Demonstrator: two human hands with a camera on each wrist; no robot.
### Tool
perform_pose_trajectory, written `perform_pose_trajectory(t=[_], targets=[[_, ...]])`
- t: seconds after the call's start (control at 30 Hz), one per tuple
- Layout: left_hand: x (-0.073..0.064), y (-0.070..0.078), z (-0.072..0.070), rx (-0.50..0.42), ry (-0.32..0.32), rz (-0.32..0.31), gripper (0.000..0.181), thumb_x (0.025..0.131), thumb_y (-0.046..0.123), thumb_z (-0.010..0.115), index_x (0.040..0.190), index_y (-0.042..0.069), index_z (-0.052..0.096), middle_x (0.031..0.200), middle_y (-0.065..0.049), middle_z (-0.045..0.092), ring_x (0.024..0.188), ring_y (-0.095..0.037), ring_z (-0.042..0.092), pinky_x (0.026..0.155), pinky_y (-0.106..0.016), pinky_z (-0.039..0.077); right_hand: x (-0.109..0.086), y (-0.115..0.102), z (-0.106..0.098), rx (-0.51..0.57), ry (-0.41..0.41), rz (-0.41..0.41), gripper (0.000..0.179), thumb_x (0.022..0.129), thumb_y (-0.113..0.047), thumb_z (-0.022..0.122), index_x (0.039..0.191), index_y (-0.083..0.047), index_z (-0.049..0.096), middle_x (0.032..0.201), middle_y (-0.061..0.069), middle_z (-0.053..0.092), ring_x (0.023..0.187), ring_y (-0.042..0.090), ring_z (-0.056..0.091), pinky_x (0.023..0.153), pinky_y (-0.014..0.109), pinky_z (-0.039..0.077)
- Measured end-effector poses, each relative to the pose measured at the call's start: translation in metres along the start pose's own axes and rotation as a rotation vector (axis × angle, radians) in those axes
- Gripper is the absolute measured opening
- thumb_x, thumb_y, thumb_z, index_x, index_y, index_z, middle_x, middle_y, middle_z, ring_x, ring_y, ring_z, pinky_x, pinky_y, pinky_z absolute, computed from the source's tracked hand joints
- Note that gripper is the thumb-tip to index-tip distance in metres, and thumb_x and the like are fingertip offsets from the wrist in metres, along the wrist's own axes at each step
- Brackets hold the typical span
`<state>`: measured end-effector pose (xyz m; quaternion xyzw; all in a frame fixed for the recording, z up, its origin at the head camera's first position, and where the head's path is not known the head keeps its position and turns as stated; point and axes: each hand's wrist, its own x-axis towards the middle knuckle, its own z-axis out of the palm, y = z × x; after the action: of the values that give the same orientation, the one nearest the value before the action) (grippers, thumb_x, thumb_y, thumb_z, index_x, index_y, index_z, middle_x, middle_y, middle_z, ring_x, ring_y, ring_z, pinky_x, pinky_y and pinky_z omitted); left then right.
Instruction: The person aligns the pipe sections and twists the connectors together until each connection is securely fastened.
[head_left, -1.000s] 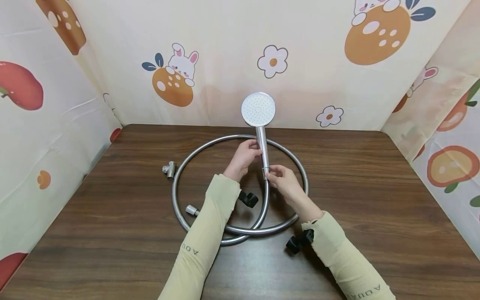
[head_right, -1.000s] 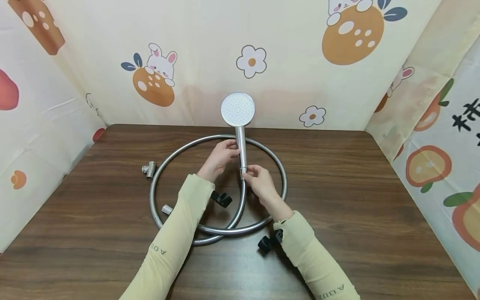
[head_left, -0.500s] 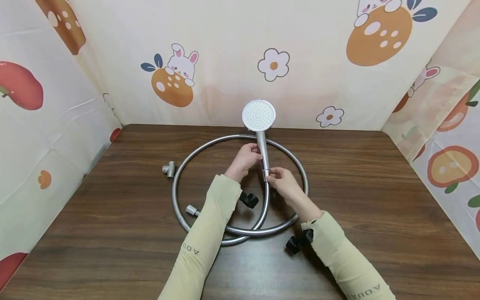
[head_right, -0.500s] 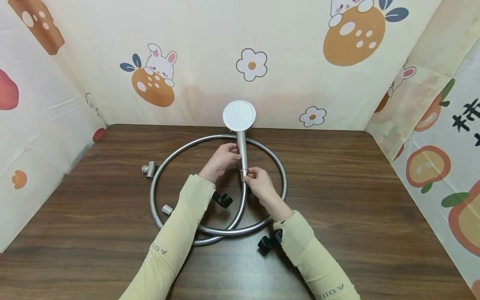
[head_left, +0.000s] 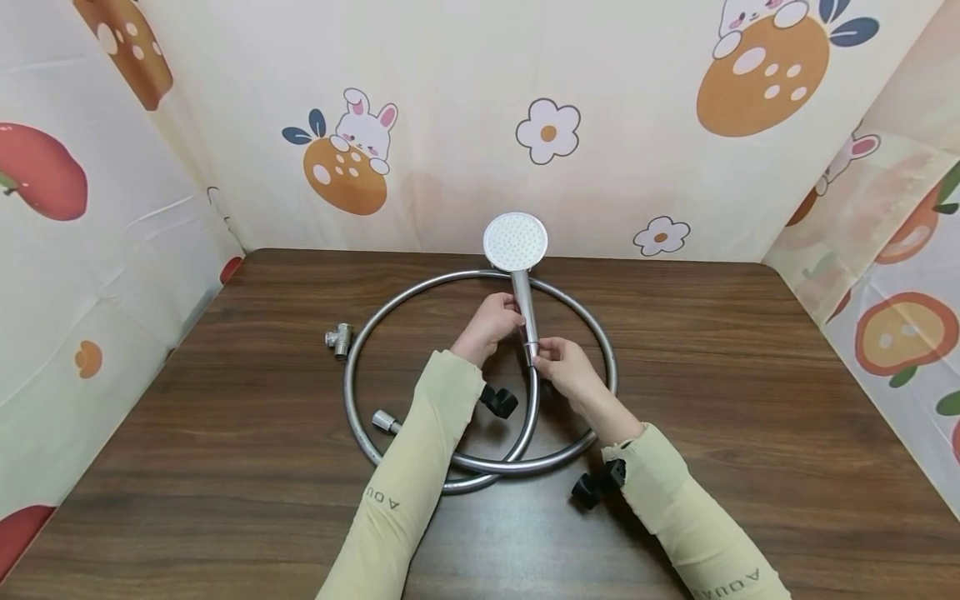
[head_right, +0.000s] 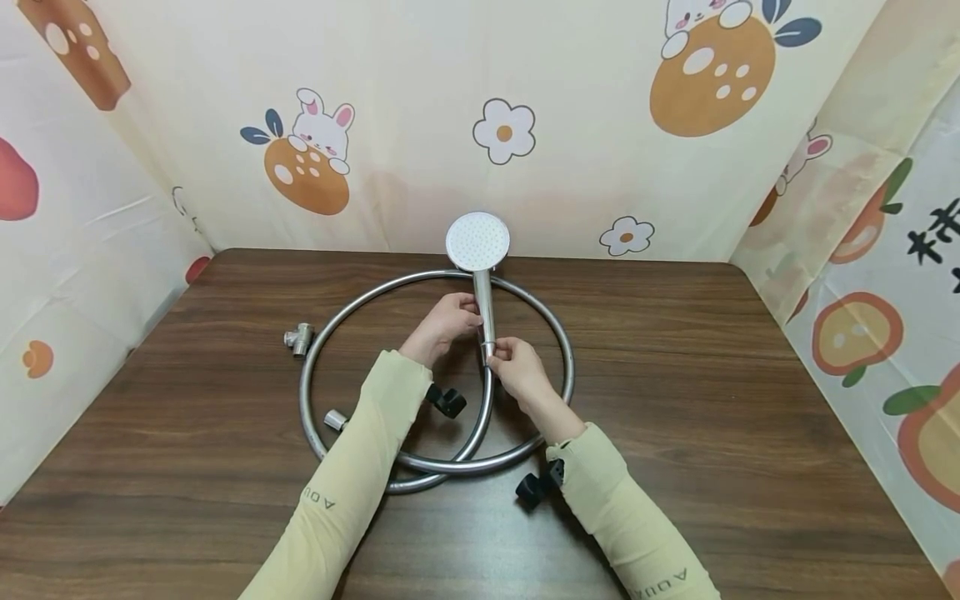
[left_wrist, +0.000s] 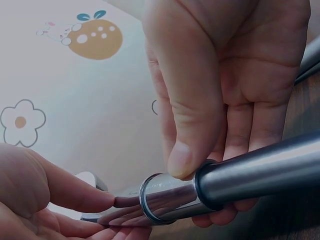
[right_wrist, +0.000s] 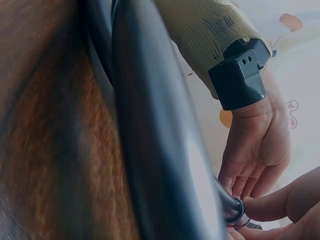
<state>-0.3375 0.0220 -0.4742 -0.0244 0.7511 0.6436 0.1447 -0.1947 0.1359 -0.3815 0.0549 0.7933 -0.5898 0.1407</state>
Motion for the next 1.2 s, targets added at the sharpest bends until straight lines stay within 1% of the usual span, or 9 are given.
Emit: perform_pose_trajectory(t=[0.07, 0.2, 0.37, 0.47, 0.53, 0.63, 0.87, 1.03, 1.2], targets=[[0.000, -0.001, 0.000, 0.003, -0.006, 0.023, 0.037, 0.076, -0.009, 0.053, 0.113, -0.005, 0.050, 0.090, -0.012, 0.061, 0.076, -0.018, 0.058, 0.065, -0.027, 0.049, 0.000, 0.001, 0.000, -0.001, -0.003, -0.001, 0.035, 0.090, 0.002, 0.047, 0.122, 0.014, 0.043, 0.109, 0.024, 0.056, 0.085, 0.013, 0.055, 0.079, 0.025, 0.047], [-0.026, 0.020, -0.002, 0.001, -0.027, 0.001, 0.032, 0.079, -0.009, 0.053, 0.111, -0.005, 0.052, 0.091, -0.012, 0.060, 0.078, -0.020, 0.057, 0.070, -0.030, 0.049, 0.000, 0.001, 0.000, -0.009, 0.001, 0.009, 0.035, 0.090, 0.001, 0.048, 0.123, 0.012, 0.044, 0.109, 0.023, 0.056, 0.087, 0.015, 0.055, 0.080, 0.026, 0.047], [-0.041, 0.030, -0.005, -0.029, -0.060, -0.016, 0.032, 0.080, -0.003, 0.057, 0.111, -0.003, 0.054, 0.092, -0.009, 0.060, 0.080, -0.018, 0.057, 0.072, -0.029, 0.049, -0.001, 0.002, 0.000, -0.023, 0.005, 0.013, 0.035, 0.090, 0.000, 0.049, 0.123, 0.012, 0.045, 0.110, 0.023, 0.055, 0.089, 0.018, 0.056, 0.082, 0.029, 0.048], [-0.060, 0.045, -0.004, 0.010, -0.045, -0.027, 0.032, 0.082, -0.001, 0.053, 0.114, -0.005, 0.052, 0.096, -0.011, 0.058, 0.082, -0.019, 0.057, 0.074, -0.029, 0.049, -0.001, 0.003, 0.000, -0.041, 0.008, 0.005, 0.034, 0.090, -0.001, 0.049, 0.121, 0.011, 0.047, 0.110, 0.022, 0.056, 0.089, 0.018, 0.055, 0.080, 0.027, 0.047], [-0.081, 0.065, -0.003, 0.040, -0.032, -0.085, 0.034, 0.086, -0.001, 0.049, 0.120, -0.007, 0.049, 0.103, -0.013, 0.056, 0.090, -0.022, 0.056, 0.084, -0.033, 0.047, -0.001, 0.004, 0.000, -0.052, 0.011, -0.004, 0.032, 0.089, -0.001, 0.050, 0.119, 0.011, 0.048, 0.107, 0.021, 0.057, 0.086, 0.016, 0.055, 0.076, 0.024, 0.047], [-0.097, 0.079, -0.004, 0.036, -0.040, -0.100, 0.036, 0.087, -0.003, 0.046, 0.122, -0.011, 0.046, 0.107, -0.017, 0.054, 0.096, -0.027, 0.055, 0.089, -0.035, 0.046, 0.000, 0.005, 0.000, -0.060, 0.014, -0.020, 0.031, 0.089, 0.000, 0.050, 0.117, 0.012, 0.050, 0.100, 0.018, 0.058, 0.080, 0.013, 0.054, 0.072, 0.021, 0.045], [-0.101, 0.084, -0.006, 0.027, -0.065, -0.137, 0.036, 0.089, -0.001, 0.046, 0.123, -0.011, 0.045, 0.112, -0.019, 0.053, 0.099, -0.027, 0.054, 0.094, -0.037, 0.043, 0.001, 0.006, -0.001, -0.073, 0.016, -0.023, 0.033, 0.088, 0.000, 0.051, 0.118, 0.013, 0.049, 0.097, 0.016, 0.058, 0.081, 0.012, 0.053, 0.072, 0.019, 0.044], [-0.103, 0.085, -0.007, 0.030, -0.058, -0.145, 0.034, 0.088, 0.001, 0.047, 0.121, -0.009, 0.047, 0.111, -0.018, 0.054, 0.093, -0.022, 0.057, 0.091, -0.034, 0.044, 0.001, 0.007, 0.000, -0.095, 0.029, -0.020, 0.033, 0.088, 0.000, 0.052, 0.119, 0.012, 0.049, 0.101, 0.018, 0.058, 0.087, 0.016, 0.053, 0.072, 0.020, 0.044], [-0.103, 0.084, -0.006, 0.041, -0.055, -0.144, 0.036, 0.089, 0.003, 0.048, 0.123, -0.008, 0.046, 0.117, -0.019, 0.053, 0.098, -0.025, 0.056, 0.093, -0.036, 0.043, 0.002, 0.007, 0.000, -0.127, 0.051, -0.025, 0.033, 0.088, -0.001, 0.052, 0.118, 0.011, 0.050, 0.105, 0.021, 0.058, 0.094, 0.022, 0.054, 0.076, 0.024, 0.044]])
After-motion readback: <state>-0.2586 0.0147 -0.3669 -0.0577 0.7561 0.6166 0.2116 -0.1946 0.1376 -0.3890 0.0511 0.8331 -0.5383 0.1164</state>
